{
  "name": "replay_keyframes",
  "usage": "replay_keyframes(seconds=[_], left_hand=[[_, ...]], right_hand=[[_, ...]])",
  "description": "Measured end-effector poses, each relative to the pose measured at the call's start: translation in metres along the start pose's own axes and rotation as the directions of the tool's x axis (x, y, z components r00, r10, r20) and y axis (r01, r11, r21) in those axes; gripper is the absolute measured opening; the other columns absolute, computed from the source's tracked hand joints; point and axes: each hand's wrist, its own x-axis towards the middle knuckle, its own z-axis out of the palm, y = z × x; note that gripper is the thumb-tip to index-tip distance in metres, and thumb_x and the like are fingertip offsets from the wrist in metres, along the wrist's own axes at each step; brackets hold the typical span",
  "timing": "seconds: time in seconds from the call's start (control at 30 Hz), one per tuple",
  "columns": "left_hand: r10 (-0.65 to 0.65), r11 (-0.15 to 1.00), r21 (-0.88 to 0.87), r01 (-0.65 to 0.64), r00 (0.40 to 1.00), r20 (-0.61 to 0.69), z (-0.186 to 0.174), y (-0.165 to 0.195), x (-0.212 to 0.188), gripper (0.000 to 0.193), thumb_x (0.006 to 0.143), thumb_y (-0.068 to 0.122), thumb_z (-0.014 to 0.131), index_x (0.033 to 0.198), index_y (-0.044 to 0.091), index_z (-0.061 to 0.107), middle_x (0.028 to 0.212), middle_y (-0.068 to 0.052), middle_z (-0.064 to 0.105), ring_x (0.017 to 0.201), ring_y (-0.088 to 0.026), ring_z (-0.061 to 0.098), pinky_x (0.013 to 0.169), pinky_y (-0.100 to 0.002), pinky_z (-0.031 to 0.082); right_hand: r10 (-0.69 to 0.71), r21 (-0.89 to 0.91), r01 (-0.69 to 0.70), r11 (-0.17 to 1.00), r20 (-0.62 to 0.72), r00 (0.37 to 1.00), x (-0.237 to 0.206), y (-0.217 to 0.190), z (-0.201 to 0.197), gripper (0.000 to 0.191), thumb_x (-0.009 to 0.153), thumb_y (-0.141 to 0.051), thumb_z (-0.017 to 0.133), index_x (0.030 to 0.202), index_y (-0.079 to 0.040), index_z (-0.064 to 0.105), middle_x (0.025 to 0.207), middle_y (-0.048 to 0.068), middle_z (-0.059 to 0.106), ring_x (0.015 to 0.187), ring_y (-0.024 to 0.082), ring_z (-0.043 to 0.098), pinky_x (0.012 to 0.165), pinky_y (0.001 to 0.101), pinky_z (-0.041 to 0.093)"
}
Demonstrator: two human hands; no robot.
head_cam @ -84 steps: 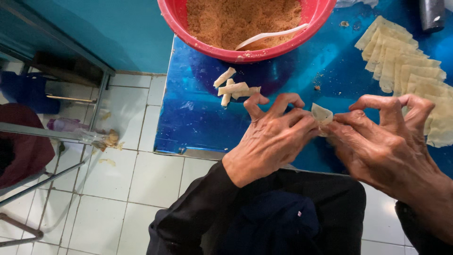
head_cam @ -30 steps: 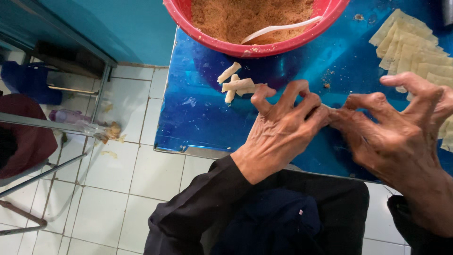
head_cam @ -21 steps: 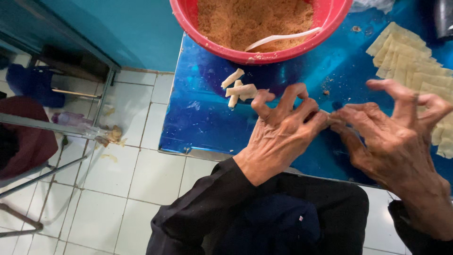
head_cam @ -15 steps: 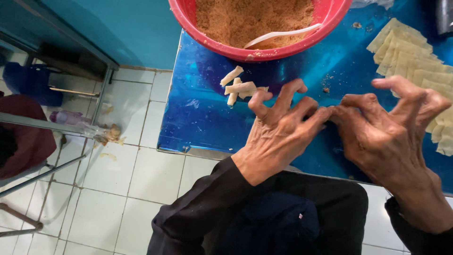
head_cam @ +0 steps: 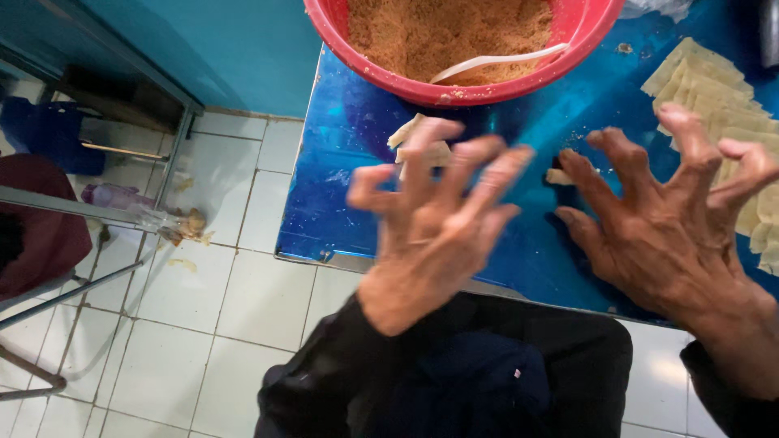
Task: The person spoons brown filling from a red bowl onto thin square pastry sheets, folds and rolls each sheet by hand into a filled roll, and sets the finished rolls on the blue table beside the bowl.
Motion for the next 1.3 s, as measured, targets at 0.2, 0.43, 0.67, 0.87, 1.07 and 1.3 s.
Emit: replay_keyframes(seconds=[0.2, 0.43, 0.67, 0.87, 1.07, 1.3], left_hand=[[-0.151, 0.988, 0.043, 0.151, 0.988, -0.010, -0.023, -0.050, -0.006, 0.047, 0.093, 0.027, 0.083, 0.137, 0.019, 0.065, 0.132, 0.001, 0.062, 0.135, -0.029, 0.041, 0.100, -0.054, 0.020], [-0.177, 0.963, -0.207, 0.174, 0.984, 0.006, -0.014, -0.073, -0.005, 0.057, 0.095, 0.016, 0.077, 0.146, 0.011, 0.053, 0.139, -0.002, 0.061, 0.136, -0.029, 0.041, 0.110, -0.049, 0.028], [-0.161, 0.979, -0.120, 0.166, 0.986, 0.048, -0.021, -0.082, -0.007, 0.057, 0.090, 0.011, 0.075, 0.143, 0.012, 0.055, 0.136, 0.000, 0.060, 0.138, -0.028, 0.039, 0.102, -0.053, 0.023], [-0.108, 0.992, -0.060, 0.113, 0.991, 0.079, -0.025, -0.084, -0.010, 0.046, 0.090, 0.016, 0.076, 0.134, 0.012, 0.062, 0.135, -0.003, 0.060, 0.140, -0.029, 0.038, 0.103, -0.056, 0.020], [0.024, 0.998, -0.055, -0.018, 0.994, 0.110, -0.028, -0.063, -0.003, 0.044, 0.086, 0.019, 0.082, 0.127, 0.015, 0.068, 0.130, 0.002, 0.062, 0.135, -0.028, 0.044, 0.102, -0.055, 0.020], [0.227, 0.915, -0.374, -0.153, 0.960, 0.164, -0.006, 0.028, 0.017, 0.045, 0.076, 0.026, 0.085, 0.118, 0.021, 0.069, 0.123, 0.005, 0.062, 0.132, -0.024, 0.046, 0.097, -0.054, 0.024]], right_hand=[[-0.052, -0.090, 0.043, 0.995, -0.102, 0.993, 0.023, 0.002, 0.015, 0.033, 0.091, -0.043, 0.075, 0.124, -0.038, 0.076, 0.132, -0.006, 0.060, 0.137, 0.032, 0.034, 0.101, 0.0520, 0.025], [0.011, 0.360, 0.042, 0.932, -0.144, 0.990, 0.067, -0.014, -0.006, 0.026, 0.098, -0.028, 0.079, 0.120, -0.015, 0.077, 0.101, 0.001, 0.078, 0.122, 0.026, 0.051, 0.104, 0.0448, 0.028], [0.098, 0.616, 0.035, 0.787, -0.181, 0.979, 0.109, -0.045, -0.018, 0.032, 0.097, -0.023, 0.078, 0.127, -0.011, 0.077, 0.122, 0.013, 0.076, 0.124, 0.032, 0.051, 0.100, 0.0436, 0.029], [0.166, 0.610, -0.084, 0.788, -0.080, 0.983, 0.011, 0.005, -0.002, 0.028, 0.090, -0.015, 0.080, 0.118, -0.011, 0.075, 0.116, 0.008, 0.076, 0.126, 0.031, 0.056, 0.106, 0.0433, 0.032], [0.431, 0.509, -0.485, 0.711, 0.230, 0.872, -0.122, 0.073, 0.040, 0.012, 0.106, -0.016, 0.079, 0.116, -0.015, 0.073, 0.109, 0.000, 0.072, 0.103, 0.010, 0.066, 0.099, 0.0235, 0.045], [0.338, 0.337, -0.370, 0.866, 0.151, 0.929, -0.169, 0.100, 0.036, 0.031, 0.078, -0.026, 0.087, 0.107, -0.021, 0.080, 0.107, -0.002, 0.076, 0.092, 0.014, 0.067, 0.097, 0.0341, 0.042]])
